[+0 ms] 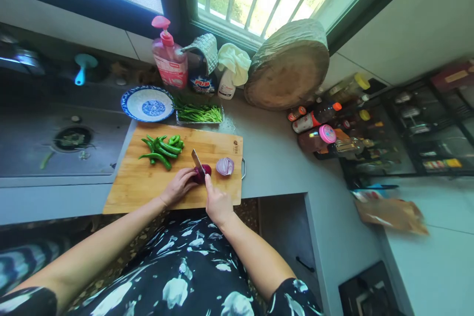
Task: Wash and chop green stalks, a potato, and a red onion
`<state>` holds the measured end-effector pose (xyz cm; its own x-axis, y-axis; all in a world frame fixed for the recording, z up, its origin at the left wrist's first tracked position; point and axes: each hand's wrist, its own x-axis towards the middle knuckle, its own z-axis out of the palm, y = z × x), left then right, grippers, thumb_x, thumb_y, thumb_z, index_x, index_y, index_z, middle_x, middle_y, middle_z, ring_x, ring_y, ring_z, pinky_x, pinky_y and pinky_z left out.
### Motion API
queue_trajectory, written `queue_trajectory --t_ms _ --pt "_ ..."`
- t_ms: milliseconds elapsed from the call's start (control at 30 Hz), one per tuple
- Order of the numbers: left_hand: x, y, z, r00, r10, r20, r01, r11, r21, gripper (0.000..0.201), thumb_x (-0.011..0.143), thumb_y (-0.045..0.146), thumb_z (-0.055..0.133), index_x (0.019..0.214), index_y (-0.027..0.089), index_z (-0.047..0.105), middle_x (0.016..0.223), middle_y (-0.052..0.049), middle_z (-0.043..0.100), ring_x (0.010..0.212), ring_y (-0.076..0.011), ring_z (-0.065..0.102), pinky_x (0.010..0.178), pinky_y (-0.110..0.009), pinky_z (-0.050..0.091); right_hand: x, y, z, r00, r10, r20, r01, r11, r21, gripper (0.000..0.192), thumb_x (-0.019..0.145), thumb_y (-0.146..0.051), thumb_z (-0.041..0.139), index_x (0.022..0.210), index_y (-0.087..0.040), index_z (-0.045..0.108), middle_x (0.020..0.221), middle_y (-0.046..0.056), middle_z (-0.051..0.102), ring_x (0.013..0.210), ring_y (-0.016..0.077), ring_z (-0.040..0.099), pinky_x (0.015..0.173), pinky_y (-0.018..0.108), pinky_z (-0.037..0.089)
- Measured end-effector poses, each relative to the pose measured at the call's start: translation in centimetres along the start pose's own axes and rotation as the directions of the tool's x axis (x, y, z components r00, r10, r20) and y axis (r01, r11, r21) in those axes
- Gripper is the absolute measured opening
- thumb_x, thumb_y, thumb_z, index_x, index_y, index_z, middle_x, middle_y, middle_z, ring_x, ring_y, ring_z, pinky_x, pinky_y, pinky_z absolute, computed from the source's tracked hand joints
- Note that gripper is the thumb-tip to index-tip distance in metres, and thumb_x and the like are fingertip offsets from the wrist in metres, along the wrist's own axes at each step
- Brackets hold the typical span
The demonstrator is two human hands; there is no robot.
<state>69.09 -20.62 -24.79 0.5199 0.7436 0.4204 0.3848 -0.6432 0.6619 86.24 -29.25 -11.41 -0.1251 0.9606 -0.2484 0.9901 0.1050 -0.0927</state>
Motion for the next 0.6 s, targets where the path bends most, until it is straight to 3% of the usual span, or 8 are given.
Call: queue_trajectory --t_ms 267,600 --pt "-0.3 -0.4 0.3 0.998 0.038 -0.058 -0.038 0.999 0.006 0.030 0.087 0.032 0.052 0.111 0.015 0.052 0.111 -0.015 0.057 0.104 -0.0234 0.055 0.087 -0.040 0.050 -0.2 -1.3 -0.8 0.996 0.035 0.083 -0.032 0.999 -0.040 0.070 0.084 -0.015 0.042 0.147 -0.016 0.013 0.082 0.009 0.067 0.062 0.0186 0.063 0.059 0.029 0.052" --pt "-0.6 -0.5 0.3 0.998 -0.055 -0.008 0.055 0.998 -0.042 0.028 0.087 0.033 0.051 0.110 0.016 0.055 0.111 -0.014 0.059 0.106 -0.0234 0.056 0.089 -0.041 0.051 -0.5 -2.4 -1.2 0.991 0.010 0.133 0.003 0.995 -0.098 0.072 0.083 -0.009 0.039 0.148 -0.014 0.009 0.082 0.010 0.066 0.063 0.0193 0.064 0.058 0.029 0.053"
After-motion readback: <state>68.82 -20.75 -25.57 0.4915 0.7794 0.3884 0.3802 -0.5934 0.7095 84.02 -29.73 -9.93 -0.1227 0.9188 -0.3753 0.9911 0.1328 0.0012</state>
